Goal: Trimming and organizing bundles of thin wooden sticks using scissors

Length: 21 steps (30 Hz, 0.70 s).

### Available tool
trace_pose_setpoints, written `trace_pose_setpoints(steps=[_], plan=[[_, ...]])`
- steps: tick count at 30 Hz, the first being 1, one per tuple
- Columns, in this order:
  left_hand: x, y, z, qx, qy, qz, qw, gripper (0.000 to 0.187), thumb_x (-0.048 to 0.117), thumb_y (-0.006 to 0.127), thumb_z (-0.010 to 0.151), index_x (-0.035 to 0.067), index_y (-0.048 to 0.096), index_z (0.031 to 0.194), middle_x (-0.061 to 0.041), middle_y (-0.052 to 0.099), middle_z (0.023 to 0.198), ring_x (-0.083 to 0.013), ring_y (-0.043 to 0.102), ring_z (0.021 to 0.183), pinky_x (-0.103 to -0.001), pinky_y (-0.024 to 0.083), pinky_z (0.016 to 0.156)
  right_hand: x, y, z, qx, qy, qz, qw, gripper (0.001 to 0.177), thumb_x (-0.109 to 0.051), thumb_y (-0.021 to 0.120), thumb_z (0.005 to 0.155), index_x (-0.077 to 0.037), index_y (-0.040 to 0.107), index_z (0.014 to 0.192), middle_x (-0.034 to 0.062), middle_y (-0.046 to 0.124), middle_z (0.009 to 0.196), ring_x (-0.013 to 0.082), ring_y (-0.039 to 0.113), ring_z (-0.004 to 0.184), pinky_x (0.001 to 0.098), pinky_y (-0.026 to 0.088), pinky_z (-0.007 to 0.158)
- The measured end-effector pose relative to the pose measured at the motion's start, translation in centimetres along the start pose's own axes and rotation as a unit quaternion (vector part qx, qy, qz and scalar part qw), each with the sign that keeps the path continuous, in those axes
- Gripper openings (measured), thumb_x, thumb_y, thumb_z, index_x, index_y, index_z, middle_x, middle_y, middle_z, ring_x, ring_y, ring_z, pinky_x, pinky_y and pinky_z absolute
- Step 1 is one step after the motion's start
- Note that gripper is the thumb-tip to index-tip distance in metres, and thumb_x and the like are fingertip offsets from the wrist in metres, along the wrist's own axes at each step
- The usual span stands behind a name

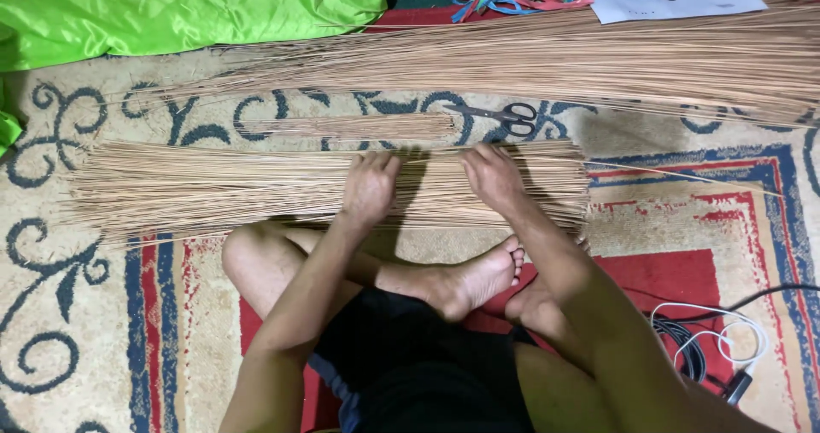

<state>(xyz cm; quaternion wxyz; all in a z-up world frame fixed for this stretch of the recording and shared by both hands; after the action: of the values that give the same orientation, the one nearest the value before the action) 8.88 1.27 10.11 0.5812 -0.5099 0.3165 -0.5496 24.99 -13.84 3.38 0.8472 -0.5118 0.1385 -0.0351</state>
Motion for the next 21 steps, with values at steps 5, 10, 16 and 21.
trace_pose_setpoints(steps=[5,10,16,21], plan=[[3.3,5.4,1.0,0.028,0.011,-0.015,0.999,0.013,0.013,0.061,0.09,0.017,0.067,0.1,-0.005,0.072,0.097,-0.0247,0.071,0.091,-0.037,0.047,0.078,-4.8,-2.3,1.8,0.014,-0.024,0.033,0.999,0.014,-0.023,0.06,0.102,-0.014,0.07,0.101,0.0038,0.061,0.088,0.0269,0.067,0.084,0.0362,0.05,0.072],[-0.8,5.5,-1.2,-0.004,-0.006,-0.029,1.0,0.014,0.013,0.057,0.091,0.018,0.066,0.101,-0.003,0.07,0.093,-0.0246,0.071,0.087,-0.038,0.049,0.076,-0.5,-1.5,-1.0,-0.024,0.01,0.045,0.999,0.01,-0.019,0.063,0.098,-0.014,0.071,0.101,0.0057,0.061,0.085,0.03,0.067,0.083,0.0396,0.051,0.074],[-6.0,1.9,-3.2,0.013,-0.052,0.016,0.998,0.007,0.014,0.059,0.097,0.016,0.066,0.099,-0.005,0.068,0.089,-0.0256,0.069,0.083,-0.038,0.047,0.076,4.0,-1.2,-3.7,-0.039,0.066,0.019,0.997,0.013,-0.02,0.061,0.099,-0.014,0.071,0.104,0.0056,0.059,0.085,0.0305,0.066,0.085,0.0412,0.049,0.074],[-0.3,3.8,-0.9,-0.022,-0.011,-0.015,1.0,0.011,0.018,0.059,0.097,0.021,0.067,0.104,0.0,0.069,0.092,-0.0229,0.072,0.089,-0.038,0.051,0.08,-1.4,-0.6,-0.5,-0.034,0.036,0.062,0.997,0.014,-0.021,0.062,0.099,-0.014,0.073,0.105,0.0068,0.062,0.086,0.0308,0.068,0.088,0.0414,0.051,0.076]])
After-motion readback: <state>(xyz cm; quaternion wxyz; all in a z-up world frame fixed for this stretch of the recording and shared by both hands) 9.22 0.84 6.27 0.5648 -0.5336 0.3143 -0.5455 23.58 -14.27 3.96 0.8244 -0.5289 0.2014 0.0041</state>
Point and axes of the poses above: each hand's wrist, its own z-axis towards the middle knuckle, its own y-axis out of the palm, x = y × z, the point moved 8 cm from there along z, towards the middle knuckle
